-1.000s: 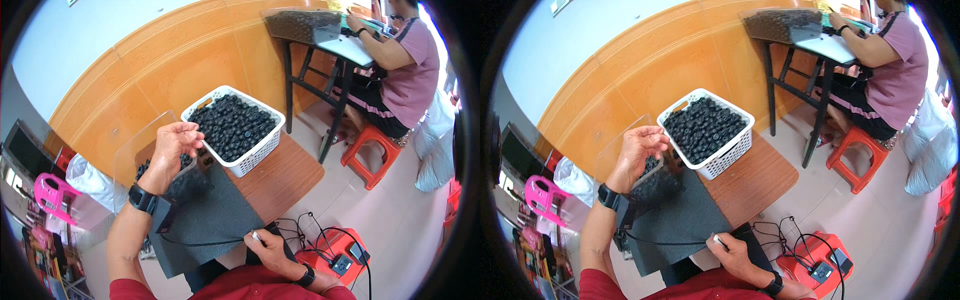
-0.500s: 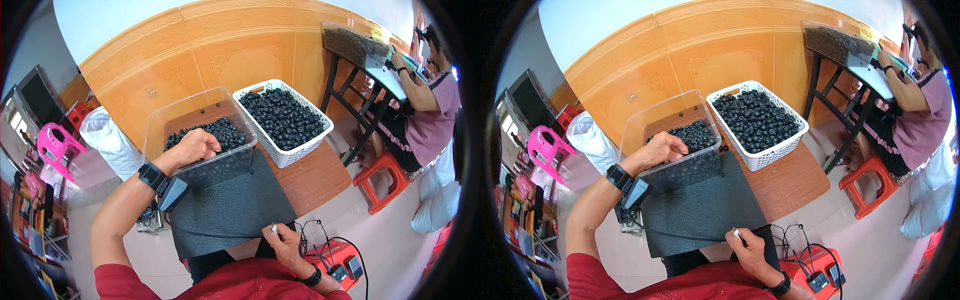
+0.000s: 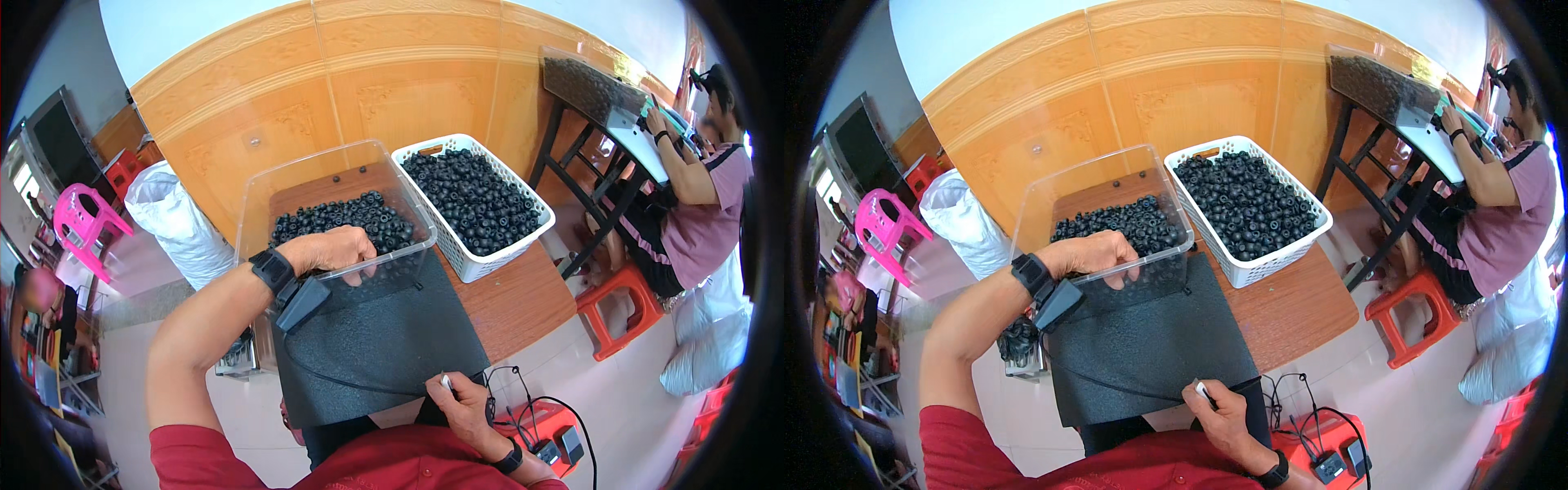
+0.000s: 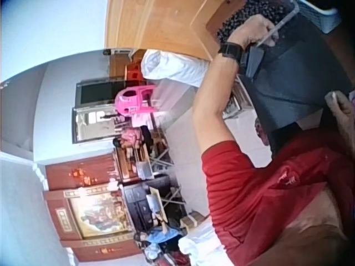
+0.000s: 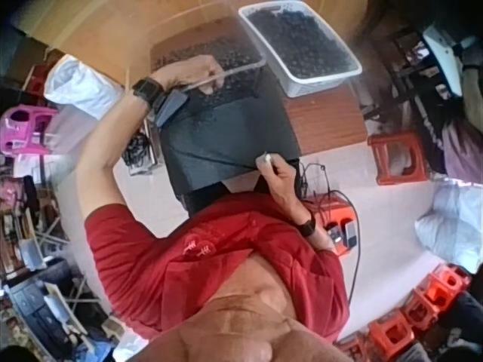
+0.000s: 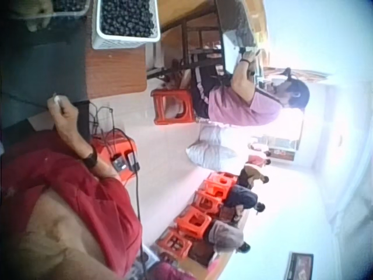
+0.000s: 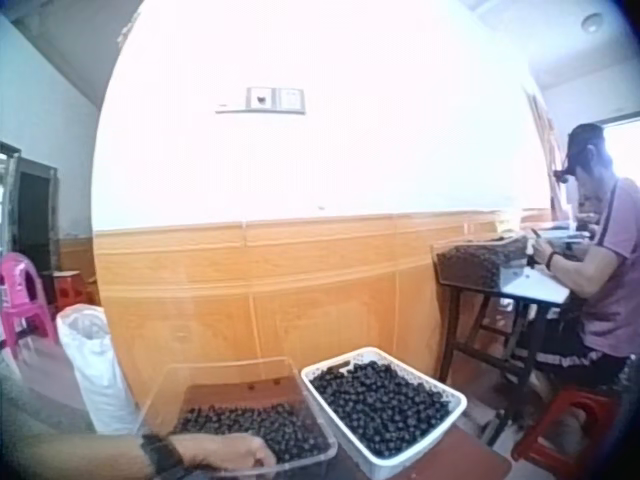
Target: Manually assembling small black rubber caps onto white plastic inserts.
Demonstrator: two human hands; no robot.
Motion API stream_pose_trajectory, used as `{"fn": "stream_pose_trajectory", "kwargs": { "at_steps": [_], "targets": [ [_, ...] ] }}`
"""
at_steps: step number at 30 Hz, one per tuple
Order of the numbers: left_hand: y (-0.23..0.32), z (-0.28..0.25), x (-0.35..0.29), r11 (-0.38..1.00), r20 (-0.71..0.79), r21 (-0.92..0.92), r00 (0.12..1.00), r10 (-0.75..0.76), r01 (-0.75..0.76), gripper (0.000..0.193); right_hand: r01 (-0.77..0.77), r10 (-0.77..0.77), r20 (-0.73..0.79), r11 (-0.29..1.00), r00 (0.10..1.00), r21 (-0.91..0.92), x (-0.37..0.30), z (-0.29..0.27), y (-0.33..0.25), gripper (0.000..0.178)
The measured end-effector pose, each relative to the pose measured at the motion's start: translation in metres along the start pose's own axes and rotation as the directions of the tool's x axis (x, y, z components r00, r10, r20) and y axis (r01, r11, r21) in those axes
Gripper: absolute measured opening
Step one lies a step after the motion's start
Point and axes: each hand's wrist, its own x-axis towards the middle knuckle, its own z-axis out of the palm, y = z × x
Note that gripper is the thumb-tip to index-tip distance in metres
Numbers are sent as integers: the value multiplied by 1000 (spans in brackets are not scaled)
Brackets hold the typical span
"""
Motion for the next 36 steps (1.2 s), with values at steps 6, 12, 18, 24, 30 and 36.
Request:
{"fn": "stream_pose_trajectory", "kwargs": {
  "at_steps": [6,12,18,24,30,36],
  "targets": [
    [-11,10,-9,962,-105,-272,992,-66,35,19,1,-1,7,1000,1000,-22,1,3,1,11],
    [16,9,-33,879,-277,-465,960,-33,-104,17,-23,25,33,998,999,-51,1,4,3,11],
    [24,8,-43,758,-348,-627,935,-69,-177,17,1,4,61,997,998,-76,0,4,8,12],
    [63,5,-68,733,-610,-535,792,9,-420,21,-20,20,23,999,1000,-26,4,5,3,13],
    [98,64,-87,469,-599,-695,800,41,-545,33,85,-85,4,994,996,-71,6,3,-4,15],
    [87,129,-74,182,-638,-757,770,3,-628,31,154,-150,46,982,988,-107,8,2,-7,21]
  ]
}}
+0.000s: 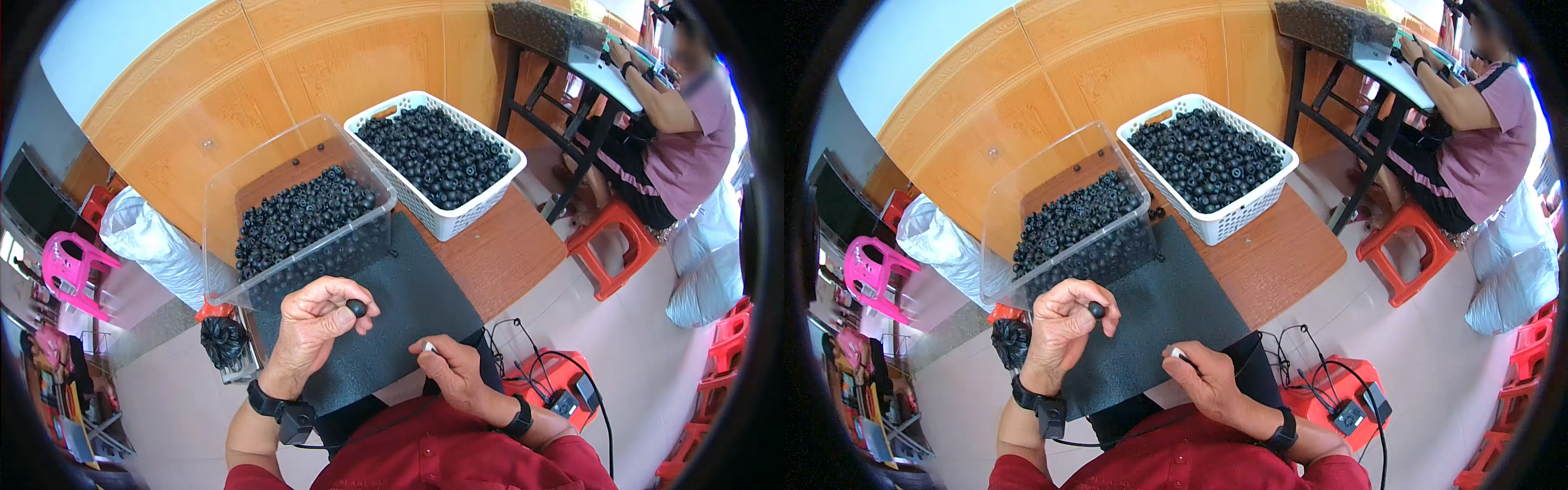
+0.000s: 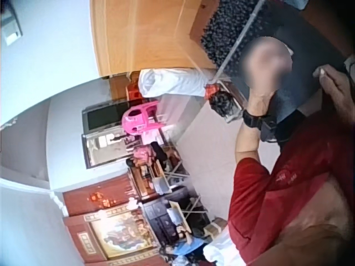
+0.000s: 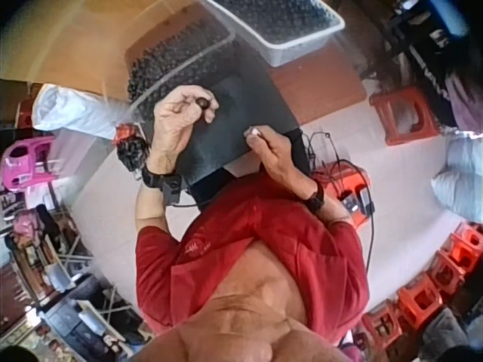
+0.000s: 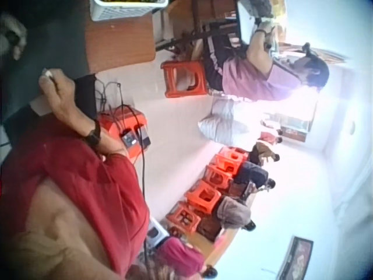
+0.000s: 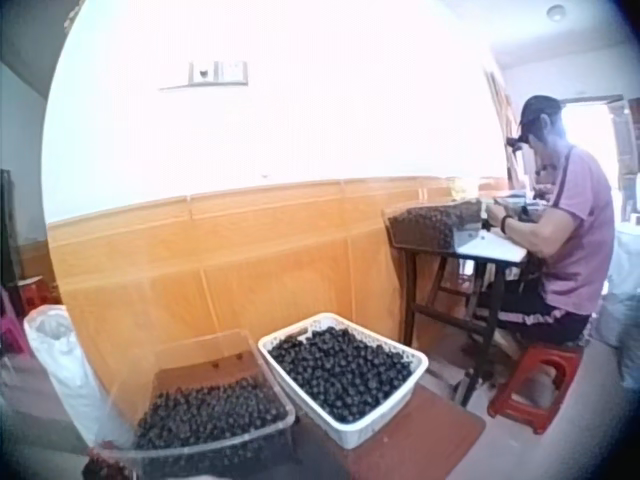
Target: Manually assembling small black rubber caps onto white plastic inserts.
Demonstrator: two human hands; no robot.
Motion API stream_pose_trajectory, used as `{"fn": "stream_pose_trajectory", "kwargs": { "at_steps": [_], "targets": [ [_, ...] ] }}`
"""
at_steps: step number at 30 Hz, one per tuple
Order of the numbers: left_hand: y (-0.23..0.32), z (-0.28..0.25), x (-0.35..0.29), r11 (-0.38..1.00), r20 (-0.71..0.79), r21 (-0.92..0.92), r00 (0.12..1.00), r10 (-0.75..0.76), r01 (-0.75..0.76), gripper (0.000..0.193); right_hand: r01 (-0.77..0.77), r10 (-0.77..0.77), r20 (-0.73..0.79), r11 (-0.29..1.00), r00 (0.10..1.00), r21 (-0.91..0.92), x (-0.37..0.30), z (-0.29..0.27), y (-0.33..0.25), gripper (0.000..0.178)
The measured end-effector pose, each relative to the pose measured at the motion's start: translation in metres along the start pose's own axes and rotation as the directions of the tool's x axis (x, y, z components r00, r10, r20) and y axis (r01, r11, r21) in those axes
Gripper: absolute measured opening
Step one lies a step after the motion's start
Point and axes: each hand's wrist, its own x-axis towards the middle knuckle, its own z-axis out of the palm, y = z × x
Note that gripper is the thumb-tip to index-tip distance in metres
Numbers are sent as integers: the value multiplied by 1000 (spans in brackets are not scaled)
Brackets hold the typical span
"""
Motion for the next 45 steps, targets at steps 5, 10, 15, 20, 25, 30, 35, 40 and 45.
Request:
{"fn": "stream_pose_trajectory", "kwargs": {
  "at_steps": [5,10,15,20,25,30,35,40,45],
  "targets": [
    [-24,5,-15,992,-29,-124,999,-36,32,31,55,-56,-9,998,998,-12,7,3,-3,19],
    [-36,6,-24,969,-41,-244,997,-58,46,32,104,-105,-12,993,994,-48,17,7,-13,18],
    [-43,9,-28,939,-43,-340,996,-75,56,32,104,-104,-1,994,995,26,22,11,-18,17],
    [-47,18,-33,944,-105,-320,988,-116,77,30,91,-91,0,989,996,120,27,12,-29,15],
    [-50,29,-35,990,-193,-142,980,-55,28,28,63,-66,22,990,998,123,33,11,-27,14],
    [-53,36,-34,998,-207,-63,978,16,-30,28,10,-13,22,991,1000,131,32,10,-28,15],
    [-60,36,-36,990,-196,-127,980,27,-53,30,12,-19,40,986,999,164,31,9,-25,14],
    [-63,32,-39,963,-197,-269,979,-57,2,28,26,-28,10,980,1000,196,34,12,-30,20],
    [-65,36,-40,944,-263,-331,958,-115,23,27,77,-78,51,997,996,19,32,10,-15,25]
  ]
}}
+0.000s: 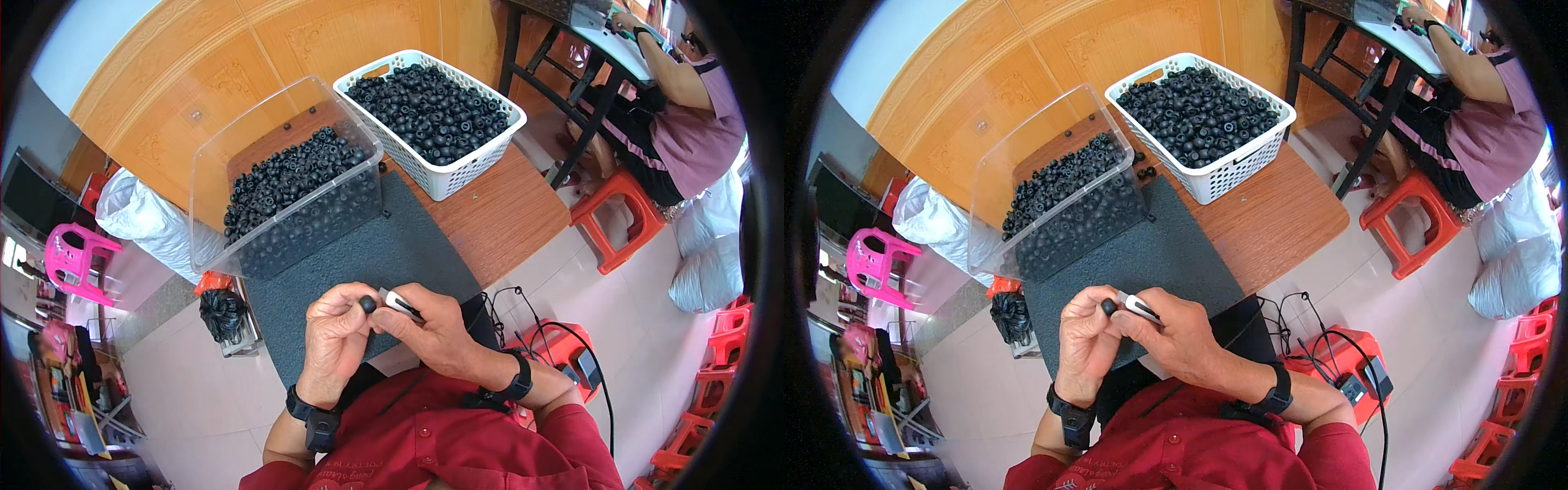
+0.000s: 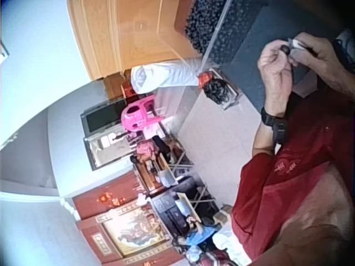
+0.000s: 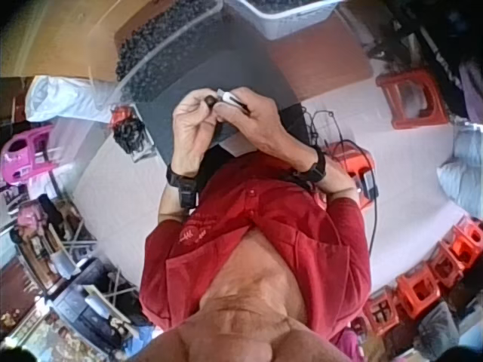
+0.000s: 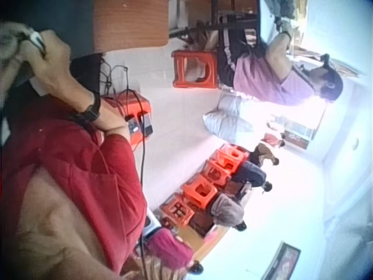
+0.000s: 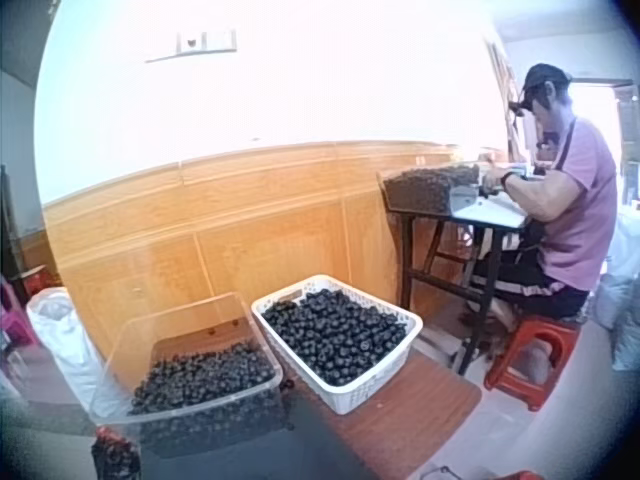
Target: Manually assembling small black rubber caps onto white plastic inserts.
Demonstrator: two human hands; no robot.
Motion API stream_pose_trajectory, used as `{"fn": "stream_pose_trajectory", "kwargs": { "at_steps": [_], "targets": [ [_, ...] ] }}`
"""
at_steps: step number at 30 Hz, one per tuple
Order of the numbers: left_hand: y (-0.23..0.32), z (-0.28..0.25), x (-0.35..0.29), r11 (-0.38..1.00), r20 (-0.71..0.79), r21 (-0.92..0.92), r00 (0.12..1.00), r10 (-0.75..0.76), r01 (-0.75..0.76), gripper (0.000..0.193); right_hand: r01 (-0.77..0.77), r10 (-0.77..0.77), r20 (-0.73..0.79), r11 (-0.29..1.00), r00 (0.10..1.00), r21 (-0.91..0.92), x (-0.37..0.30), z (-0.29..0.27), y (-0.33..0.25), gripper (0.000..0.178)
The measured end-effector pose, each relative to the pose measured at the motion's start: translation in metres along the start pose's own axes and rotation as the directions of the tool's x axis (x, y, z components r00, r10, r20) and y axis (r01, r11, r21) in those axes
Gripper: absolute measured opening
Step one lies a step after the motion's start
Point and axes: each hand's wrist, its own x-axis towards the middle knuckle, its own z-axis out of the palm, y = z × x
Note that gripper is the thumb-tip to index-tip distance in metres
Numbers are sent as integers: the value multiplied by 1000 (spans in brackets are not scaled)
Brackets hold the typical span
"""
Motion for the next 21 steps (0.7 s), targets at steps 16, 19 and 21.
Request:
{"fn": "stream_pose_trajectory", "kwargs": {
  "at_steps": [16,19,21],
  "targets": [
    [-7,-10,0,1000,35,9,999,21,-22,30,-100,98,66,994,993,36,4,-4,-11,19],
    [-8,-14,-1,997,1,-59,999,-54,54,30,-114,109,80,992,991,55,3,-4,-6,20],
    [-9,-14,-2,993,-35,-93,997,-72,69,30,-130,125,92,990,988,46,3,-5,-5,21]
  ]
}}
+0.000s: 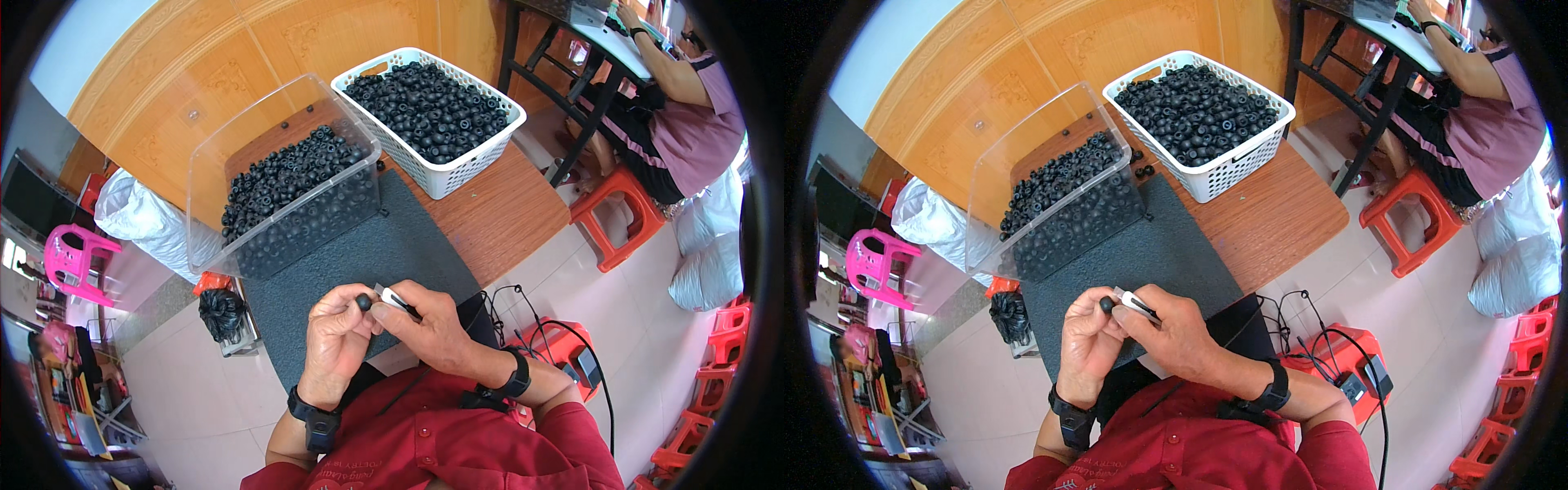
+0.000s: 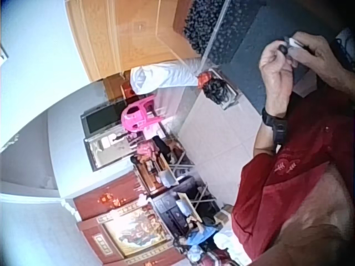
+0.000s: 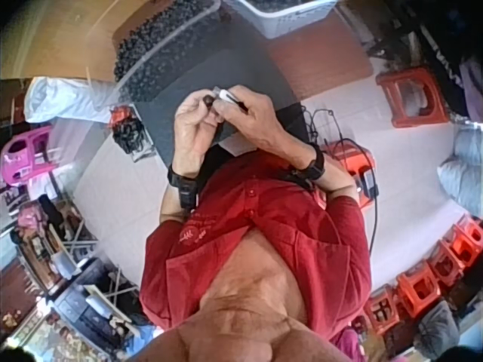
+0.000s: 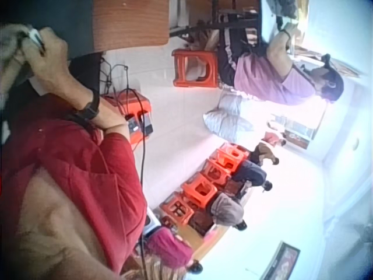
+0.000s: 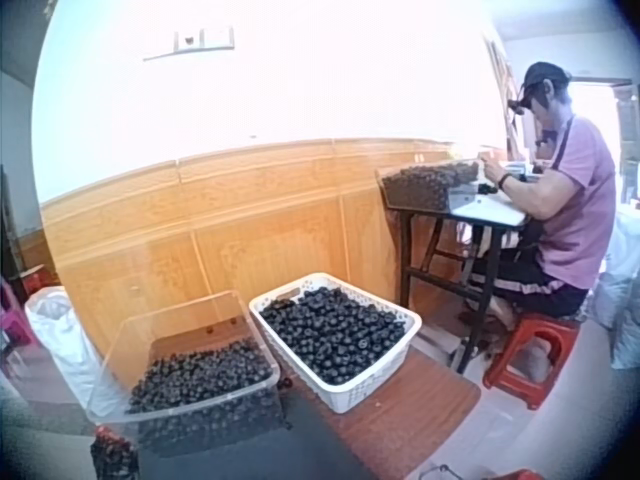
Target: Manually assembling small black rubber caps onto white plastic inserts.
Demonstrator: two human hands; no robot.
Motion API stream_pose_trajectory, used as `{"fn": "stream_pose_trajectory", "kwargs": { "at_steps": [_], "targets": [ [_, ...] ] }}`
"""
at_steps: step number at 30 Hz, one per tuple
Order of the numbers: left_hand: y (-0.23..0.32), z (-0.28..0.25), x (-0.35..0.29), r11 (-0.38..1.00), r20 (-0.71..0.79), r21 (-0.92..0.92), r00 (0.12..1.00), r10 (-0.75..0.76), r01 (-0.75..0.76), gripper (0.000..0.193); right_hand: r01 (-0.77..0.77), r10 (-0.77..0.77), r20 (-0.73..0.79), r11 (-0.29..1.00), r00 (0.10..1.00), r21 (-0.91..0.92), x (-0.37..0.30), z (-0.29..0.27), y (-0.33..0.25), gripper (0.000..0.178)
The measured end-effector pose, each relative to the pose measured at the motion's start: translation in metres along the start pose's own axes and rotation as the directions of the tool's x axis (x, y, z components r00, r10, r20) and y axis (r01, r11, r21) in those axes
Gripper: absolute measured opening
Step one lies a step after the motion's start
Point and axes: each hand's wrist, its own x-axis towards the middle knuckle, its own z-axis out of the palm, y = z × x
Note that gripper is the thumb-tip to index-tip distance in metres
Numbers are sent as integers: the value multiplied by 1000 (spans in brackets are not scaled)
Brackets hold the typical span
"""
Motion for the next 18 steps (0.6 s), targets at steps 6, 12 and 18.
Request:
{"fn": "stream_pose_trajectory", "kwargs": {
  "at_steps": [6,12,18],
  "targets": [
    [1,6,-3,994,-44,106,999,12,-8,28,-1,1,-12,1000,1000,19,3,1,4,26],
    [7,20,-3,884,48,393,965,256,-254,22,-44,44,24,998,999,35,6,1,1,26],
    [8,21,-3,863,58,421,958,282,-279,25,-39,38,11,993,999,111,9,3,1,25]
  ]
}}
